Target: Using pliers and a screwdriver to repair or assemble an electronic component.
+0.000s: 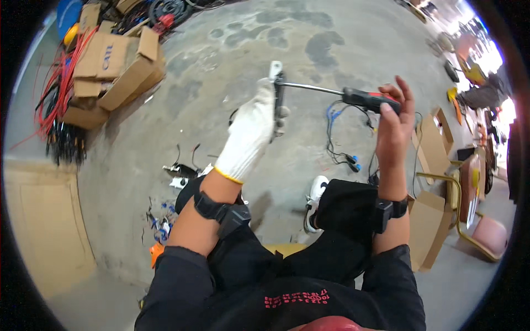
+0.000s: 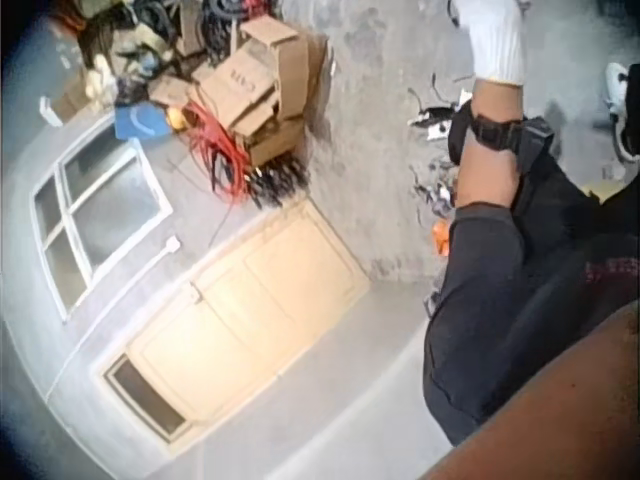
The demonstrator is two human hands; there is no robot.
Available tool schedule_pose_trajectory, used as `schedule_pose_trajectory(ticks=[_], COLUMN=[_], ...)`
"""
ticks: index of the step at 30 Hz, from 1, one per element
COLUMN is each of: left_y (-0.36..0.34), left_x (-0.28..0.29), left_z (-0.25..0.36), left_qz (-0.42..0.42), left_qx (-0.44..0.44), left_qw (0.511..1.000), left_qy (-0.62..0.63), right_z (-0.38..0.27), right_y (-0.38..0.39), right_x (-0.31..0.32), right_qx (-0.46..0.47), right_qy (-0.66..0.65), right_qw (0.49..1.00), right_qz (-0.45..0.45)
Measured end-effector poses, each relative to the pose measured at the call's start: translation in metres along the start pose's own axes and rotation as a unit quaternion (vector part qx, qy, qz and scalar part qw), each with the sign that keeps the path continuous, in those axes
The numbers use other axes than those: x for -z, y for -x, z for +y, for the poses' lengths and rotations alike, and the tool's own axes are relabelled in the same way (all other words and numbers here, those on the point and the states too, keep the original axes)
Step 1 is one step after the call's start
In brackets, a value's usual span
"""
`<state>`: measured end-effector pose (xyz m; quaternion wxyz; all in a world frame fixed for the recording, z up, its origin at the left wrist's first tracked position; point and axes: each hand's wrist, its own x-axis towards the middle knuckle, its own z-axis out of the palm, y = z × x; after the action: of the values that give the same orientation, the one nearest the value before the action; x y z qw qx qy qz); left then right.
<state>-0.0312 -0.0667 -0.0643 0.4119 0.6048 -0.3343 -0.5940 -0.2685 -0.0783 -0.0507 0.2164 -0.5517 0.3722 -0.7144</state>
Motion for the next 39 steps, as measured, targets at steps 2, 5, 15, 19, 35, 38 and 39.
schedule_pose_trajectory(ticks=[2, 5, 15, 19, 35, 38, 39], left_y=[0.002, 0.008, 0.003, 0.0, -0.003, -0.004, -0.008], left_x=[0.001, 0.002, 0.011, 0.016, 0.015, 0.011, 0.013], left_z=[0.002, 0.006, -0.003, -0.004, -0.007, -0.004, -0.01], left_qz=[0.02, 0.03, 0.022, 0.019, 0.045, 0.03, 0.033], left_qx=[0.004, 0.0, -0.03, -0.026, -0.045, 0.013, -0.029], left_qw=[1.0, 0.999, 0.993, 0.991, 0.994, 0.993, 0.992], left_qy=[0.008, -0.01, -0.114, -0.129, -0.087, -0.112, -0.12], right_z=[-0.003, -0.006, -0.012, -0.007, -0.023, 0.004, 0.005], right_y=[-0.001, -0.006, -0.006, 0.0, 0.0, -0.017, -0.013], right_x=[0.0, 0.013, 0.014, 0.012, 0.008, 0.045, 0.039], right_qx=[-0.127, -0.333, -0.396, -0.292, -0.312, -0.488, -0.476], right_qy=[-0.028, 0.023, 0.028, -0.012, -0.164, -0.059, -0.023], right_qw=[0.991, 0.939, 0.913, 0.949, 0.927, 0.849, 0.861], right_qz=[-0.025, -0.083, -0.09, -0.115, -0.13, -0.195, -0.178])
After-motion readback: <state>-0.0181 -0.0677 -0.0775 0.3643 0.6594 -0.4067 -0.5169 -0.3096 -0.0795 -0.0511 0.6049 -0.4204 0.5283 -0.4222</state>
